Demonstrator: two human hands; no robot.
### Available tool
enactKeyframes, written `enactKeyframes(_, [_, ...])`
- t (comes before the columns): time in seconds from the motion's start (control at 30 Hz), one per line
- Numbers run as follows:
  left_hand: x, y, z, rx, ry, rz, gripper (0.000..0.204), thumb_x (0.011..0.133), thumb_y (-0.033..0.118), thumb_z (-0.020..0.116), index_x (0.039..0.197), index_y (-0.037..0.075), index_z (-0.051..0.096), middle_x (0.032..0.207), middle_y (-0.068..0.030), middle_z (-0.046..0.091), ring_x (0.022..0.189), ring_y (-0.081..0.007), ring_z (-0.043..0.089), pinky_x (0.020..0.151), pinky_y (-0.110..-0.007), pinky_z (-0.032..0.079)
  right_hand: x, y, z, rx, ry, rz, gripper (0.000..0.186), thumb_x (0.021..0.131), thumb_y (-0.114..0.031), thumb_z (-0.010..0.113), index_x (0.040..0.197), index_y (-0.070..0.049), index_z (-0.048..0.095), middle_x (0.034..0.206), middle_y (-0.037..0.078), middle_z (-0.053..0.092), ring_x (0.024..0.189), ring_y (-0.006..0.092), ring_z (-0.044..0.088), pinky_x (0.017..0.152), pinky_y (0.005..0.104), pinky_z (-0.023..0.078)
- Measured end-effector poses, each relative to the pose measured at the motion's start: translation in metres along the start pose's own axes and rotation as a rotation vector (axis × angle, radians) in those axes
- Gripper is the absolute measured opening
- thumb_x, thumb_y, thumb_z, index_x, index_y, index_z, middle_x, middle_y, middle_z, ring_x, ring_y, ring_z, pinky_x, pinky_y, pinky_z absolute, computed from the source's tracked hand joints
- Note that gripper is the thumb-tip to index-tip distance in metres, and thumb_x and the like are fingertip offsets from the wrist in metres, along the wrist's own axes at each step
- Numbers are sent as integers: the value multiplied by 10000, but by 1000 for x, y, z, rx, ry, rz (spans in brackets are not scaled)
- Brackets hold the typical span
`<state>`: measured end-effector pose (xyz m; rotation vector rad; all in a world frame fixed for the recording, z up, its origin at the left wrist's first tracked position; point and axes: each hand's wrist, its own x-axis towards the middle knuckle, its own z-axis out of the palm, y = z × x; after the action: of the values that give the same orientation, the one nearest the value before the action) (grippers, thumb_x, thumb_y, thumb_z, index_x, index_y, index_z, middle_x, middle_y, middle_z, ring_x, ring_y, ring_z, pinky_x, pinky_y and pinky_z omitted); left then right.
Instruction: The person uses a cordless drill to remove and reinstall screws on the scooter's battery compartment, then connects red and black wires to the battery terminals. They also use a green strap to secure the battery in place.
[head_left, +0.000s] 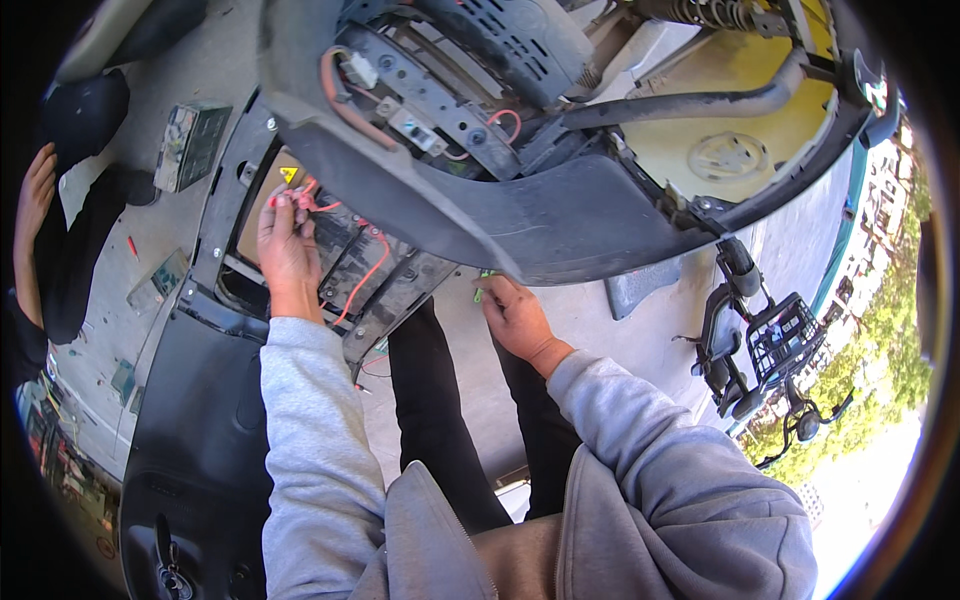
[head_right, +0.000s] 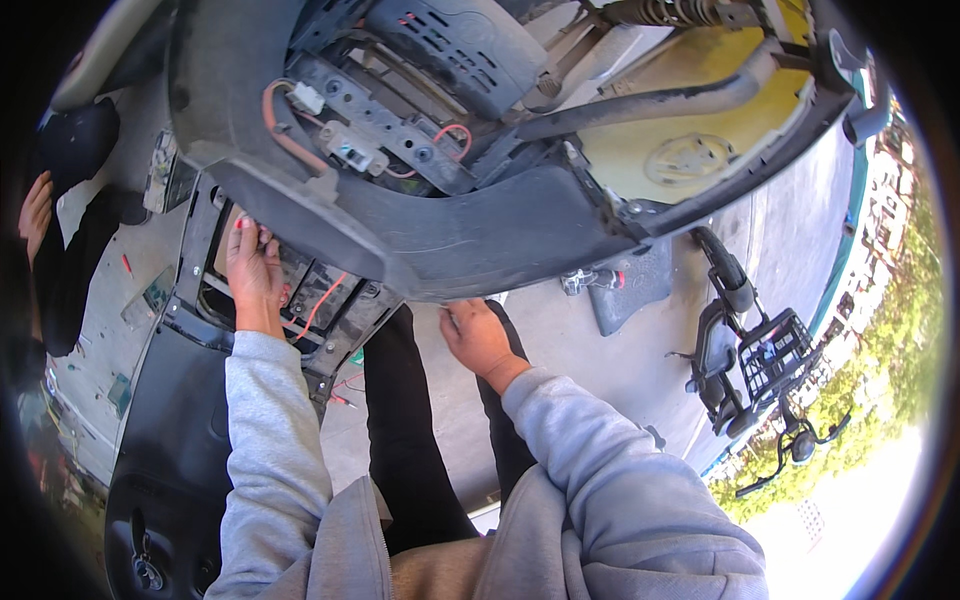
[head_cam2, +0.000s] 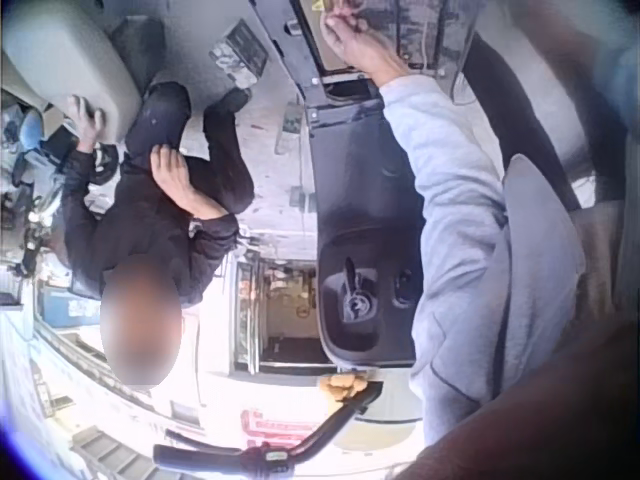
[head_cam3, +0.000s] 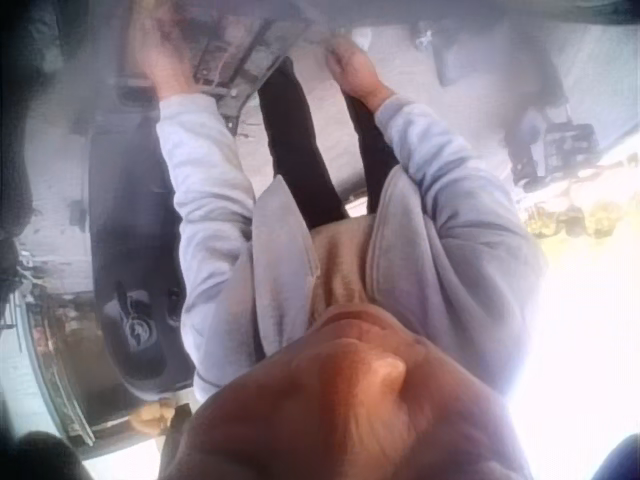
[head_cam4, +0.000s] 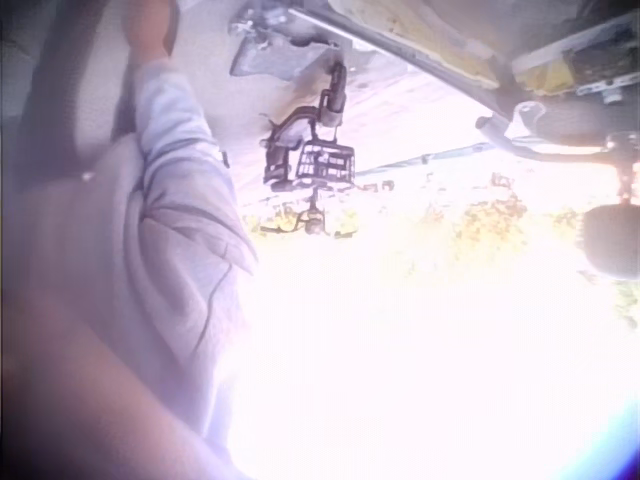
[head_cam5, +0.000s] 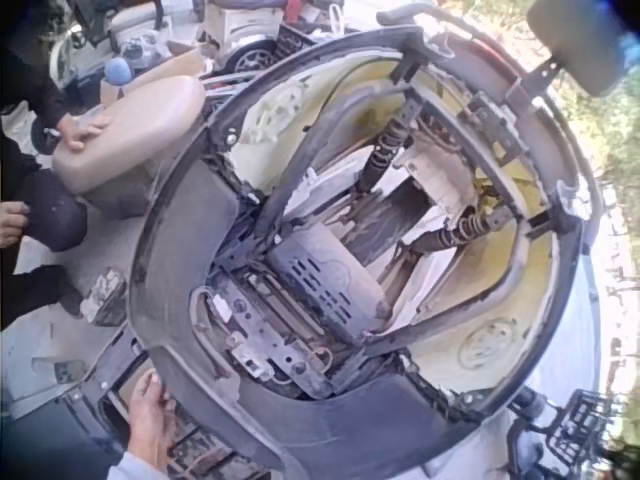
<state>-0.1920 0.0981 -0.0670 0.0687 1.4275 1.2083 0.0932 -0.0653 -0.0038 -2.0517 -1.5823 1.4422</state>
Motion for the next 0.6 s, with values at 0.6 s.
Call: enactKeyframes(0.6, [87, 38, -102, 162, -244, 42, 141, 983, 85, 521, 1066, 22, 615, 984, -79, 652, 755, -140, 534, 561, -242, 369, -82, 459, -105, -813, 14, 603, 192, 932, -153, 487, 1077, -122, 608, 1128, 62, 604, 1116, 258, 579, 876, 399, 504])
